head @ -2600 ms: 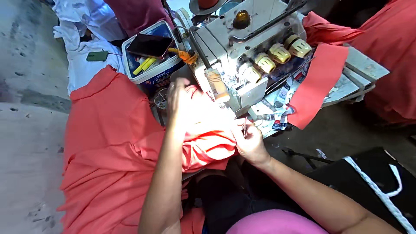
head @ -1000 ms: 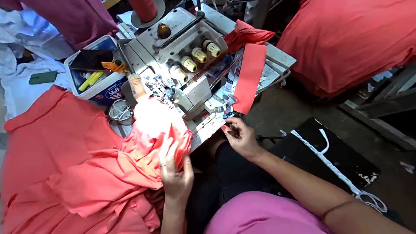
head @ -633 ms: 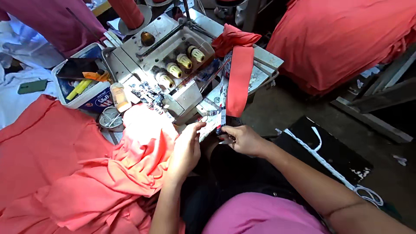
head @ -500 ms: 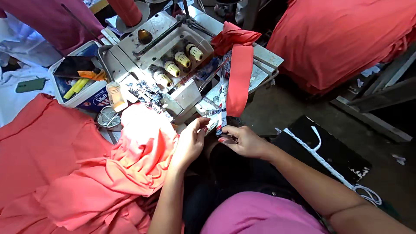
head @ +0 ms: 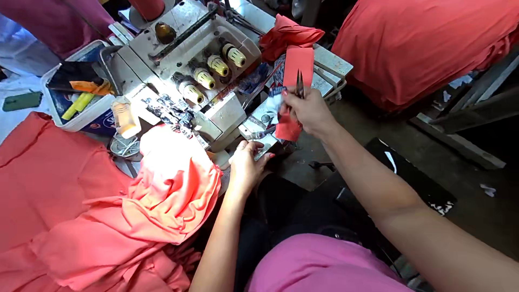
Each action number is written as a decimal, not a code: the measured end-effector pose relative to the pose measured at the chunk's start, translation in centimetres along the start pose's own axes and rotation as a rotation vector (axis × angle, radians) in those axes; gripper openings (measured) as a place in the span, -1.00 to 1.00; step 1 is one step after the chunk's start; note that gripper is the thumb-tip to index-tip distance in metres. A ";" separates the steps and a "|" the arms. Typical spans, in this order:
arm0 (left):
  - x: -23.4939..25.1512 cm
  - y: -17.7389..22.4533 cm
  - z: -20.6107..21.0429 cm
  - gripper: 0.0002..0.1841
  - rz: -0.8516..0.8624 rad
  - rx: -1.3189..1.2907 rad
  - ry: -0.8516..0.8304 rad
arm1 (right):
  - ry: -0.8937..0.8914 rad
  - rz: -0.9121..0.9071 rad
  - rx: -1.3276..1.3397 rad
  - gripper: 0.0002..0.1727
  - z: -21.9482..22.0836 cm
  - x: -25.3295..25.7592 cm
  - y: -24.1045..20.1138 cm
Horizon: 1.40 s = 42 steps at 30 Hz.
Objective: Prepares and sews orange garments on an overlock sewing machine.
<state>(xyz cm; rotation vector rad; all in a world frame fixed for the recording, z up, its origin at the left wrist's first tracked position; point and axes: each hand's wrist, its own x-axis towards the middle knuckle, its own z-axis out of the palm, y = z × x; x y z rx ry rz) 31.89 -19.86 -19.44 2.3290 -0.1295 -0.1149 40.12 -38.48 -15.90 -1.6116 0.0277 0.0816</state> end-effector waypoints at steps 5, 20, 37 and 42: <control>0.6 0.4 1.5 -0.66 0.009 0.087 0.031 | 0.202 -0.205 -0.331 -0.46 -1.2 -1.7 2.1; -4.1 -1.2 1.3 -0.80 0.009 -0.342 -0.080 | -0.019 0.239 -0.009 -0.87 0.3 -8.5 13.5; -4.0 -0.1 -1.3 -0.35 -0.185 -0.844 -0.358 | -0.149 -0.433 -0.798 -0.59 -3.3 -14.3 5.8; -3.7 -0.1 -1.9 -0.06 -0.138 -0.877 -0.397 | -0.039 -0.688 -1.066 -0.67 -2.4 -14.0 6.0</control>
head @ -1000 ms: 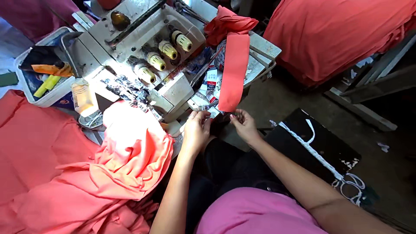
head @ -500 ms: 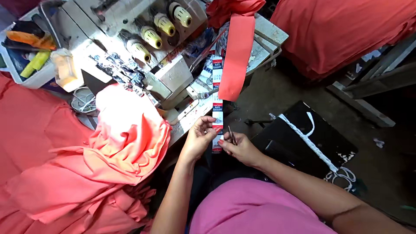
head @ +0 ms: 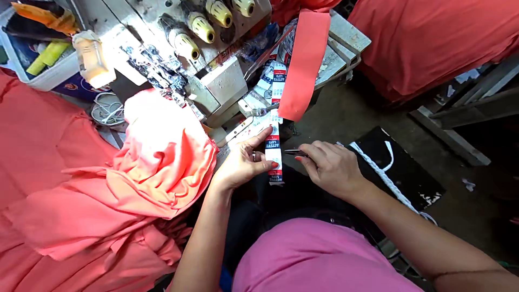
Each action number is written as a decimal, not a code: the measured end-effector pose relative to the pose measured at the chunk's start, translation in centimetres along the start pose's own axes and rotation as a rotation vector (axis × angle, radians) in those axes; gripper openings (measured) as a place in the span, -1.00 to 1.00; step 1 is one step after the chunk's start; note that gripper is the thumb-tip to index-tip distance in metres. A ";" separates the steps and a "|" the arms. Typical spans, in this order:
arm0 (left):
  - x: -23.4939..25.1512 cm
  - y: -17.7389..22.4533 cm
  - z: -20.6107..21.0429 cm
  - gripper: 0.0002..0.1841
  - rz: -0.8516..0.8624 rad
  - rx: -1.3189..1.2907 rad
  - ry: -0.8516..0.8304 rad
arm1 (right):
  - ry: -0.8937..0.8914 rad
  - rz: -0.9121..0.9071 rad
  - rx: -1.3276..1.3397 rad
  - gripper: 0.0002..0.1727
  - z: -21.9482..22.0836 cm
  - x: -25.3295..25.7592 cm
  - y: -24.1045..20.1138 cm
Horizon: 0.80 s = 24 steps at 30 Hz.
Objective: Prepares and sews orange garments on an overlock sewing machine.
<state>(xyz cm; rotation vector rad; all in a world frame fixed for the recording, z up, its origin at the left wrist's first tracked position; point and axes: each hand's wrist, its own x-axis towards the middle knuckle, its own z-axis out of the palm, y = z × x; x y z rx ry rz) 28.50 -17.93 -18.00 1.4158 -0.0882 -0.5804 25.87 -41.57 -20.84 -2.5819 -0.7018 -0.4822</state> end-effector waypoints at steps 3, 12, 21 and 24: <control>-0.1 -0.1 -0.2 -0.09 0.060 0.024 0.005 | 0.034 -0.057 -0.036 -0.68 0.5 0.6 -0.5; -0.4 0.4 -0.5 -0.23 0.062 0.046 0.052 | 0.055 -0.101 -0.100 -0.72 0.3 2.0 -1.1; -0.1 0.7 -0.4 -0.21 0.031 0.068 0.027 | 0.050 -0.159 -0.100 -0.80 1.2 3.3 -2.1; -0.1 0.7 -0.5 -0.20 0.031 0.077 0.011 | 0.055 -0.166 -0.102 -0.81 1.4 3.5 -2.2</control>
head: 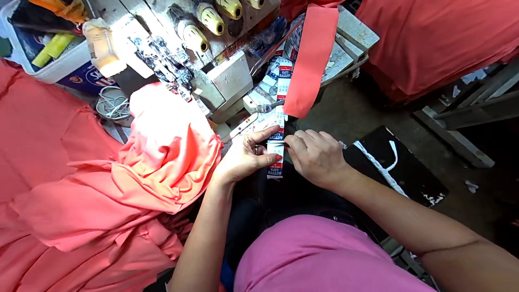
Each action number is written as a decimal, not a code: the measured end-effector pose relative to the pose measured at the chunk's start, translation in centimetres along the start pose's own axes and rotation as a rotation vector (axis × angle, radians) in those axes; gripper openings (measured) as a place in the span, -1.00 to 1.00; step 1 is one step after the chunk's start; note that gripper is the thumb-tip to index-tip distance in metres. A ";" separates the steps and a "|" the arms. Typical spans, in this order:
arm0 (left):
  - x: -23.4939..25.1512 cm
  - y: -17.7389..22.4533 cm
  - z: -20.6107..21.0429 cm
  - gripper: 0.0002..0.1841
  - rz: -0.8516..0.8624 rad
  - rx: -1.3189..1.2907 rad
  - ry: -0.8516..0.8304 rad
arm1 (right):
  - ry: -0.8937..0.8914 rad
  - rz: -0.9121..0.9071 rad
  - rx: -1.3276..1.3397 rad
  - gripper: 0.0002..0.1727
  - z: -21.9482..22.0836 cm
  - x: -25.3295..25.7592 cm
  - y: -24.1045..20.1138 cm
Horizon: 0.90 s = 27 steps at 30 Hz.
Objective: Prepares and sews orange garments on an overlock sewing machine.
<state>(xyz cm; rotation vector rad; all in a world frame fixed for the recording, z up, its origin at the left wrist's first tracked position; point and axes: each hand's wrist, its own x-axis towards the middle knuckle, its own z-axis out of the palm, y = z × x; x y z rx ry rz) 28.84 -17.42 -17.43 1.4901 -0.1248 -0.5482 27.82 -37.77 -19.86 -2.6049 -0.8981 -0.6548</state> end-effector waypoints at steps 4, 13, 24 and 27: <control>0.0 0.0 -0.1 -0.21 0.005 -0.018 -0.001 | -0.002 0.001 -0.012 -0.80 0.0 0.2 -0.2; 0.0 -0.2 -0.3 -0.20 -0.013 -0.046 -0.012 | -0.011 0.004 -0.034 -0.82 0.4 0.0 -0.5; -0.7 -0.6 -0.6 -0.03 0.072 0.021 0.012 | 0.012 0.156 0.293 -0.72 0.0 0.2 -0.7; -2.1 0.1 0.1 -0.03 0.133 -0.073 0.240 | -0.074 0.447 0.950 -0.48 -0.5 0.1 -1.1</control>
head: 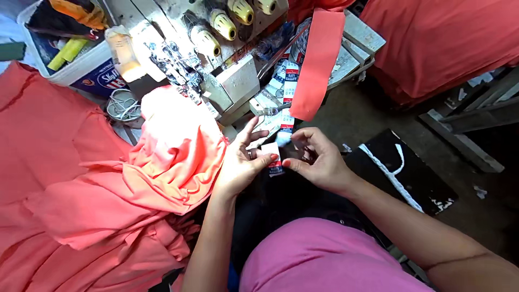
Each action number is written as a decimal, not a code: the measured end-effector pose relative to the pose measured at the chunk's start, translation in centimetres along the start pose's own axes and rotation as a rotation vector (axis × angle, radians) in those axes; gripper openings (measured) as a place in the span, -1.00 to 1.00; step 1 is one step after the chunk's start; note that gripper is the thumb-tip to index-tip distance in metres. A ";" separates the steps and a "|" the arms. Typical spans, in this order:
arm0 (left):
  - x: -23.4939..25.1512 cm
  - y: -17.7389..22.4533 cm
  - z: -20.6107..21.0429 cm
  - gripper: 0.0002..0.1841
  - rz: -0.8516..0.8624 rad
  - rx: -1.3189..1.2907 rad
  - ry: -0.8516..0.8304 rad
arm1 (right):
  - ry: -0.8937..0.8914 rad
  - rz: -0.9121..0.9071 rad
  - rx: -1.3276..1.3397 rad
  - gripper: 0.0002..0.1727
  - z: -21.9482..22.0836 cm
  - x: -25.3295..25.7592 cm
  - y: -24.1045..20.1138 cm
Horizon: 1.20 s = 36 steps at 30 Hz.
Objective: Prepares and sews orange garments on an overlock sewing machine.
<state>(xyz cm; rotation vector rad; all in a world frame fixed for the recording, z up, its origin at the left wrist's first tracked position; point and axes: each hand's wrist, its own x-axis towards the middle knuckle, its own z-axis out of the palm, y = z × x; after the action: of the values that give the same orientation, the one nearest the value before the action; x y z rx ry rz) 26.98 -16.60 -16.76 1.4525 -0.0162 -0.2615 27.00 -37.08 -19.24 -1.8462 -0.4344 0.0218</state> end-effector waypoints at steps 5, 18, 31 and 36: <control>-1.6 0.5 0.8 -0.23 0.116 -0.434 0.303 | -0.106 0.374 0.696 -0.85 2.7 0.7 -1.4; -5.4 0.8 -3.8 -0.94 0.610 0.367 0.323 | -0.198 -0.183 0.399 -0.94 5.2 4.8 -5.1; -7.8 2.8 -6.0 -0.92 0.541 0.440 0.438 | -0.317 0.138 0.762 -0.84 9.6 6.3 -6.4; -7.3 2.9 -5.3 -0.86 0.509 0.396 0.586 | -0.258 0.114 0.640 -0.84 10.0 5.3 -5.9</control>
<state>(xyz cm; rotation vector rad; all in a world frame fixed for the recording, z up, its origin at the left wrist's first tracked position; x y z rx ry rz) 21.30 -9.77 -13.52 1.8135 0.0406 0.6172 27.92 -24.84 -15.90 -1.2344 -0.4369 0.4328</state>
